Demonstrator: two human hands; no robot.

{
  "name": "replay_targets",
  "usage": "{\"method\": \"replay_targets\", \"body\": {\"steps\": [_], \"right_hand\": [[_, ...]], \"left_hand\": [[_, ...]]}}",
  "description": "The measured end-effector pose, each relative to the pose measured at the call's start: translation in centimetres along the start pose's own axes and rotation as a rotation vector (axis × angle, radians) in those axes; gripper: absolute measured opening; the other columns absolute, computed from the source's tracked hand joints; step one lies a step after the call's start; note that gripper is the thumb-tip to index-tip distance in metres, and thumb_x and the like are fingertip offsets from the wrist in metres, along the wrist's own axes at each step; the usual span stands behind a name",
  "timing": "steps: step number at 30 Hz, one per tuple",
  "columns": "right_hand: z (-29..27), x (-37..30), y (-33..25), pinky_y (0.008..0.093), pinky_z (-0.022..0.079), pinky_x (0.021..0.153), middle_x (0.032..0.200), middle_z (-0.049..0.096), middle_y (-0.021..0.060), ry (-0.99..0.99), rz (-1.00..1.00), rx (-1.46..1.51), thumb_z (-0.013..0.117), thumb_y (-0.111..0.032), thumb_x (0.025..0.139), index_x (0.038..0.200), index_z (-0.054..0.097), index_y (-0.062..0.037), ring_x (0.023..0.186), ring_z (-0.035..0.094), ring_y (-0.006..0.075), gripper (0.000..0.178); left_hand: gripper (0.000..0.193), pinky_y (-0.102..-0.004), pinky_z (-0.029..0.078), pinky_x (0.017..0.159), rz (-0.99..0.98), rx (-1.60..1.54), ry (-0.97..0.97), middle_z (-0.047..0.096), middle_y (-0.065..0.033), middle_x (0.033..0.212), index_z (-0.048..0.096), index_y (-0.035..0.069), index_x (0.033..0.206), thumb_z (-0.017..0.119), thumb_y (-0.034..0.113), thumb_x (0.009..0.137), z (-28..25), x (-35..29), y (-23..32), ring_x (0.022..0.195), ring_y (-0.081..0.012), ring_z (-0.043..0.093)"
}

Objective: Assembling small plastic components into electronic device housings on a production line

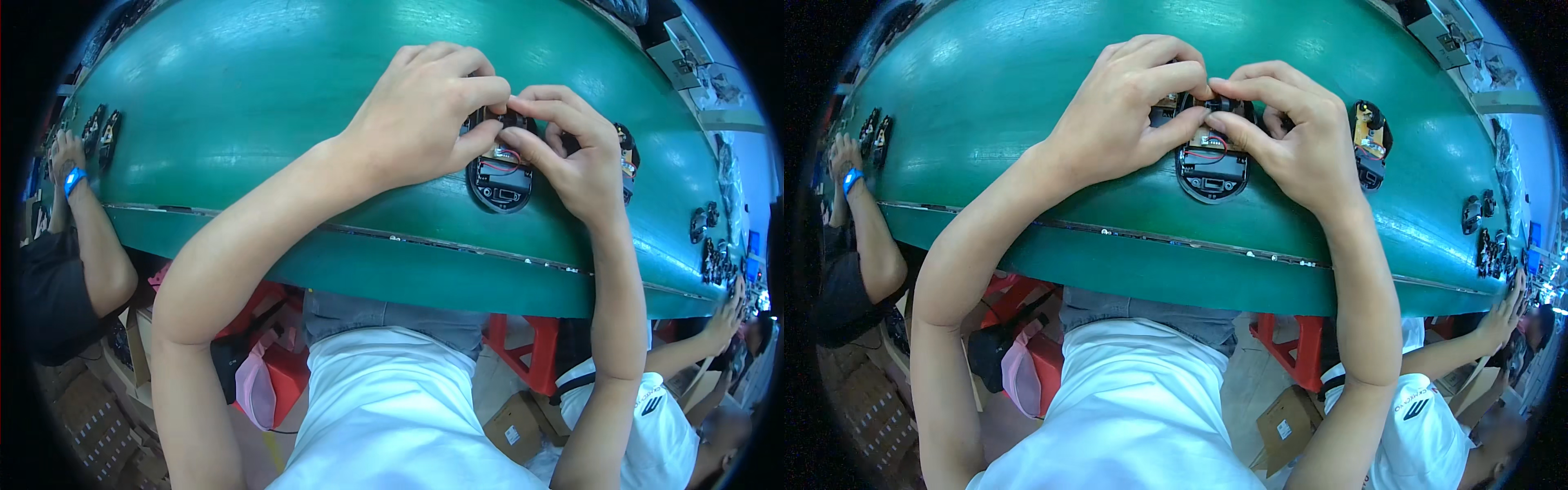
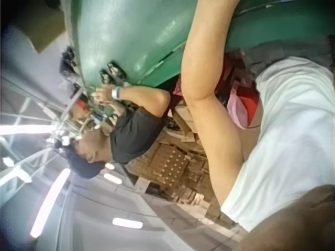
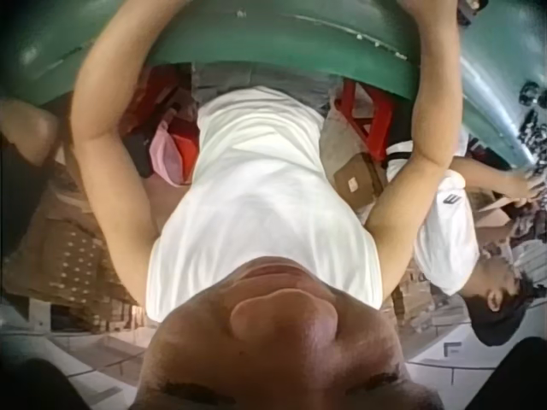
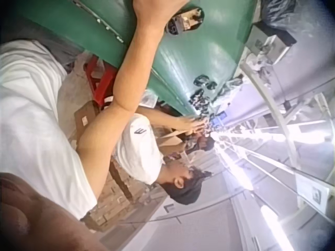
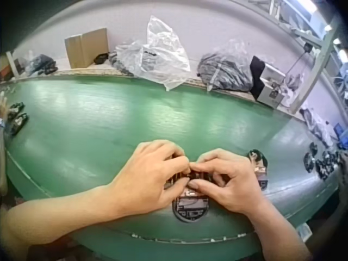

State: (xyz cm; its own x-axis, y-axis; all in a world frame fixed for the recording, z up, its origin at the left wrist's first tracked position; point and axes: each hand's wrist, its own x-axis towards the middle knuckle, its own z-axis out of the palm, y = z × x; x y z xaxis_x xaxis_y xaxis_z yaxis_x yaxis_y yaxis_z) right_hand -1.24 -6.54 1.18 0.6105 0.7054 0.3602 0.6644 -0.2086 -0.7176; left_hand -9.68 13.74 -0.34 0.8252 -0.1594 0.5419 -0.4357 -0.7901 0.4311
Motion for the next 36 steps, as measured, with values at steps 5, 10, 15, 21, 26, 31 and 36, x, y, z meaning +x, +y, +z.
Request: {"method": "replay_targets", "body": {"steps": [5,10,15,21,26,31,36], "right_hand": [[-0.3,0.1,-1.1,0.0228,0.034,0.049,0.102,0.073,0.0037,-0.016,0.103,0.029,0.082,-0.01,0.082,0.105,0.076,-0.003,0.053,0.038,0.0042,0.025],[0.1,-0.4,0.2,0.0219,0.032,0.047,0.101,0.074,0.0029,0.053,-0.012,0.035,0.082,-0.006,0.081,0.095,0.074,-0.0025,0.052,0.038,0.0036,0.017],[0.4,-0.9,-1.2,0.0277,0.049,0.056,0.1,0.073,0.0082,0.116,-0.159,-0.246,0.082,-0.004,0.081,0.094,0.071,-0.0014,0.062,0.06,0.0158,0.017],[0.1,-1.3,-0.7,0.0305,0.055,0.064,0.104,0.074,0.0105,0.077,-0.178,-0.222,0.081,-0.004,0.081,0.103,0.073,-0.001,0.074,0.069,0.0216,0.023],[-0.2,-1.5,-0.5,0.0246,0.033,0.046,0.102,0.076,0.0069,0.106,0.017,-0.078,0.081,-0.006,0.082,0.105,0.075,-0.0031,0.047,0.036,0.0074,0.024],[-0.2,-1.5,-0.6,0.0269,0.044,0.05,0.097,0.075,0.0077,0.134,-0.061,-0.155,0.081,-0.006,0.082,0.096,0.073,-0.0013,0.053,0.055,0.0128,0.017],[-1.7,-0.3,-1.5,0.0208,0.031,0.047,0.101,0.075,0.004,0.047,-0.108,-0.313,0.08,0.001,0.082,0.096,0.074,-0.0007,0.053,0.042,0.0033,0.016]], "left_hand": [[0.013,-0.0421,0.045,0.093,0.026,-0.003,0.015,0.066,-0.0067,0.102,0.067,0.007,0.092,0.072,0.015,0.084,0.0,0.2,0.0,0.106,-0.0282,0.063],[0.014,-0.0419,0.045,0.093,0.019,0.01,0.007,0.066,-0.0069,0.101,0.066,0.007,0.092,0.073,0.014,0.083,0.3,0.3,0.2,0.106,-0.0288,0.063],[0.014,-0.0413,0.044,0.094,0.028,-0.005,-0.02,0.066,-0.0062,0.101,0.065,0.007,0.092,0.073,0.013,0.082,0.2,0.7,0.2,0.106,-0.0276,0.062],[0.016,-0.0411,0.045,0.095,0.022,0.016,-0.002,0.066,-0.0059,0.101,0.065,0.008,0.093,0.075,0.011,0.081,0.5,0.4,0.6,0.108,-0.0283,0.062],[0.017,-0.0413,0.045,0.096,-0.012,0.014,0.012,0.066,-0.0068,0.104,0.066,0.008,0.093,0.076,0.009,0.08,0.8,0.7,1.4,0.11,-0.0299,0.063],[0.017,-0.0417,0.045,0.096,-0.01,-0.016,-0.001,0.067,-0.0083,0.103,0.065,0.006,0.092,0.076,0.008,0.079,1.0,0.9,1.3,0.108,-0.0303,0.063],[0.02,-0.0417,0.05,0.084,-0.022,-0.088,0.003,0.067,-0.0103,0.096,0.062,0.003,0.087,0.077,0.005,0.074,1.4,1.6,1.0,0.095,-0.0319,0.065]]}}
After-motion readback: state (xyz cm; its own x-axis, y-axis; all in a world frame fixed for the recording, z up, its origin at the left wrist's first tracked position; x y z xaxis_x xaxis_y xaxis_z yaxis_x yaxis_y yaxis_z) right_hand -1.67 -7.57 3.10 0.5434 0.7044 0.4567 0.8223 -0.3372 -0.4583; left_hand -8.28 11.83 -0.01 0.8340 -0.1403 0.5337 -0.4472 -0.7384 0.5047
